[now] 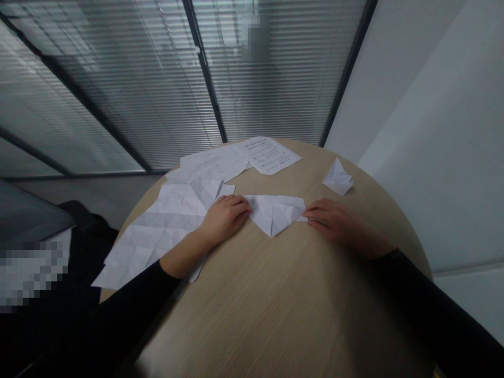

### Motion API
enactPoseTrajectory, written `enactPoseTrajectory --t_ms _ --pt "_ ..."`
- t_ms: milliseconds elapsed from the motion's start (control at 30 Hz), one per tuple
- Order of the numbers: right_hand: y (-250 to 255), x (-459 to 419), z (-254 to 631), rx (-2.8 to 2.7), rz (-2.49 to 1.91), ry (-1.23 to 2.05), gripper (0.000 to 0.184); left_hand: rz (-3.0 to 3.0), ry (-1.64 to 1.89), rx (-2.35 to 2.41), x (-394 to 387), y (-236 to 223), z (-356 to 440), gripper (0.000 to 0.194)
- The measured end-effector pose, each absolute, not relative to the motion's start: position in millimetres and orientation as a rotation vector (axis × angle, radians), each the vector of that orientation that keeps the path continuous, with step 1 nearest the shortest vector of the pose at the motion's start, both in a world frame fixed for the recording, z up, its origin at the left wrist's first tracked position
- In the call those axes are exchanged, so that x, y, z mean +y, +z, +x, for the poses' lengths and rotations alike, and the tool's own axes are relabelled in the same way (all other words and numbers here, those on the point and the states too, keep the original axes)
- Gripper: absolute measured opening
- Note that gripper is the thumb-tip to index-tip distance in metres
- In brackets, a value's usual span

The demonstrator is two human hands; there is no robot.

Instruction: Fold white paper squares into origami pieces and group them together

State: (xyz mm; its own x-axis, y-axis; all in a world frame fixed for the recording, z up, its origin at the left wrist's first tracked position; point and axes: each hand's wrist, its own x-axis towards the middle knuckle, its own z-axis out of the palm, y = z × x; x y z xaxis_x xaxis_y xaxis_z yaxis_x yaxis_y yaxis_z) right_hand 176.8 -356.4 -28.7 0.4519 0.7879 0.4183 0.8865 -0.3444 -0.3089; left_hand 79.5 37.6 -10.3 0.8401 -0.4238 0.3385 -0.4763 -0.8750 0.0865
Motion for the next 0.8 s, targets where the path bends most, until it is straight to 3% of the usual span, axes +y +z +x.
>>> enactPoseTrajectory --t_ms 633,800 --pt "-53 -340 203 -1.312 -2.310 -0.328 0.028 2.786 0.465 -0.721 38 -14 81 0.020" --pt "-43 -328 200 -1.291 -2.312 -0.319 0.021 2.786 0.469 -0.713 37 -11 79 0.020"
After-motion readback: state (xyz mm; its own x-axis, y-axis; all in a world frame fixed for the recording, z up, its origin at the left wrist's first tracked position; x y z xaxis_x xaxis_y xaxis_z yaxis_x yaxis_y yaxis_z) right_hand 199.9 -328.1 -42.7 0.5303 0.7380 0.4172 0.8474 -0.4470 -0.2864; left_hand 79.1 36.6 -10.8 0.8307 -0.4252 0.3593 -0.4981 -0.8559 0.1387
